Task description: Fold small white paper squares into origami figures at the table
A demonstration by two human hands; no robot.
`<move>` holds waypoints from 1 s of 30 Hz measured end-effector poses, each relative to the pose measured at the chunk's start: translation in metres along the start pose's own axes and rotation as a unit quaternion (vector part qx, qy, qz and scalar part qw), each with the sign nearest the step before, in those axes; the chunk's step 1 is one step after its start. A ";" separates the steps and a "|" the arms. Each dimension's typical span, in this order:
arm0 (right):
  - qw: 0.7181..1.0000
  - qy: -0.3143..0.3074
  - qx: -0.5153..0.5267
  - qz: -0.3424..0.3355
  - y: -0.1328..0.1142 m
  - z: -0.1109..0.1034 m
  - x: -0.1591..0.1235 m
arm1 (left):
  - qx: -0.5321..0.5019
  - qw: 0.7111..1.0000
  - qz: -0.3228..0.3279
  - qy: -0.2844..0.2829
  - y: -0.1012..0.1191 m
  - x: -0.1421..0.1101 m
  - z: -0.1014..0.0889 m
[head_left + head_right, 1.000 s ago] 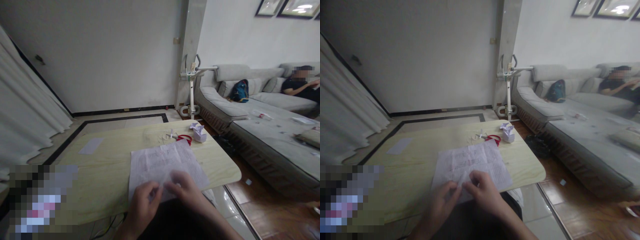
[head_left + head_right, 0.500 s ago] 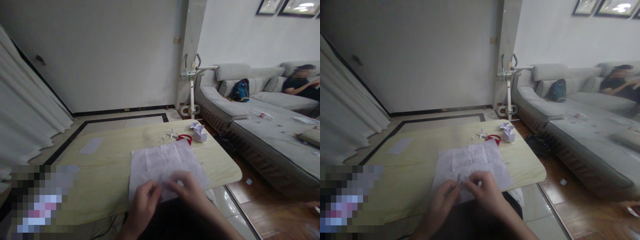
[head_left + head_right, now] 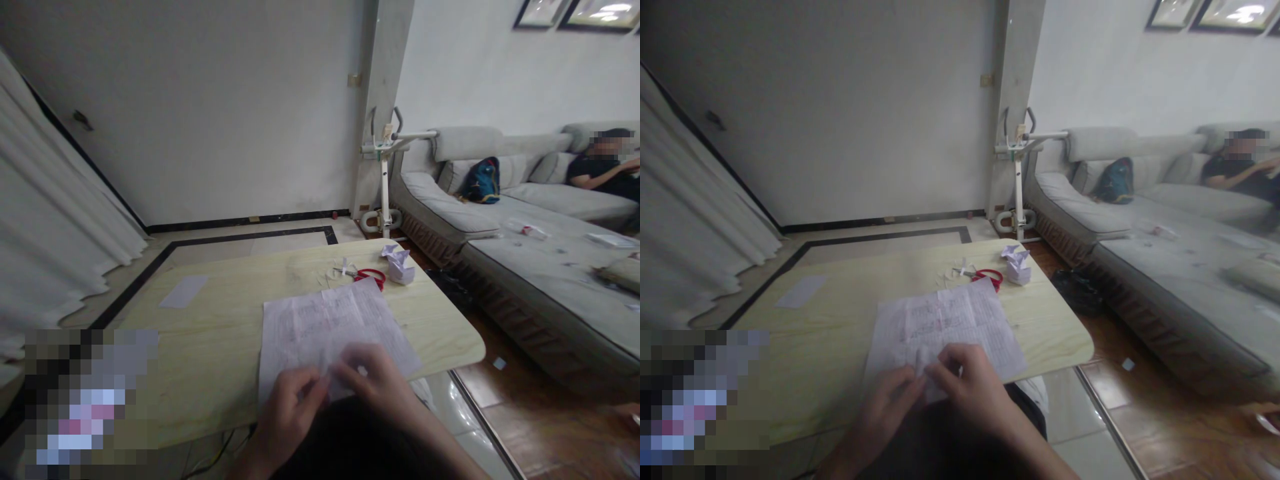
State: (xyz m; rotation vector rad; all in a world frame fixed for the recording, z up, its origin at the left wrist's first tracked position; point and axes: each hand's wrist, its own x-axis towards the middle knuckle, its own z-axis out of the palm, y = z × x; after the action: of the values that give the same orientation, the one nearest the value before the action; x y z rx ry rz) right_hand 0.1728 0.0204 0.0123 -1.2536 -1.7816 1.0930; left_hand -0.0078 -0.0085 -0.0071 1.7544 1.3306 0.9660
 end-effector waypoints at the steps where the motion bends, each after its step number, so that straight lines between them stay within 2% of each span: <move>1: 1.000 0.002 -0.007 -0.002 0.000 0.000 -0.001 | 0.002 1.000 0.002 0.015 -0.001 0.001 0.000; 9: 0.999 0.007 -0.025 -0.018 -0.001 0.000 -0.006 | 0.016 0.998 -0.009 0.059 0.010 0.012 -0.001; 17: 0.999 -0.004 -0.041 -0.003 -0.003 0.002 -0.009 | 0.008 0.997 0.001 0.077 0.013 0.009 0.001; 22: 0.999 -0.002 -0.037 0.007 -0.003 0.003 -0.009 | -0.018 0.994 -0.032 0.104 0.015 0.007 0.001; 30: 1.000 -0.017 -0.016 0.005 -0.011 0.001 -0.007 | -0.060 0.993 -0.038 0.097 0.020 0.008 0.000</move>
State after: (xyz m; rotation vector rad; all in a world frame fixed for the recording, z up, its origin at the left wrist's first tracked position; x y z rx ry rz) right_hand 0.1695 0.0116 0.0214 -1.2721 -1.8254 1.1017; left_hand 0.0025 -0.0045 0.0120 1.5400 1.4167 1.1733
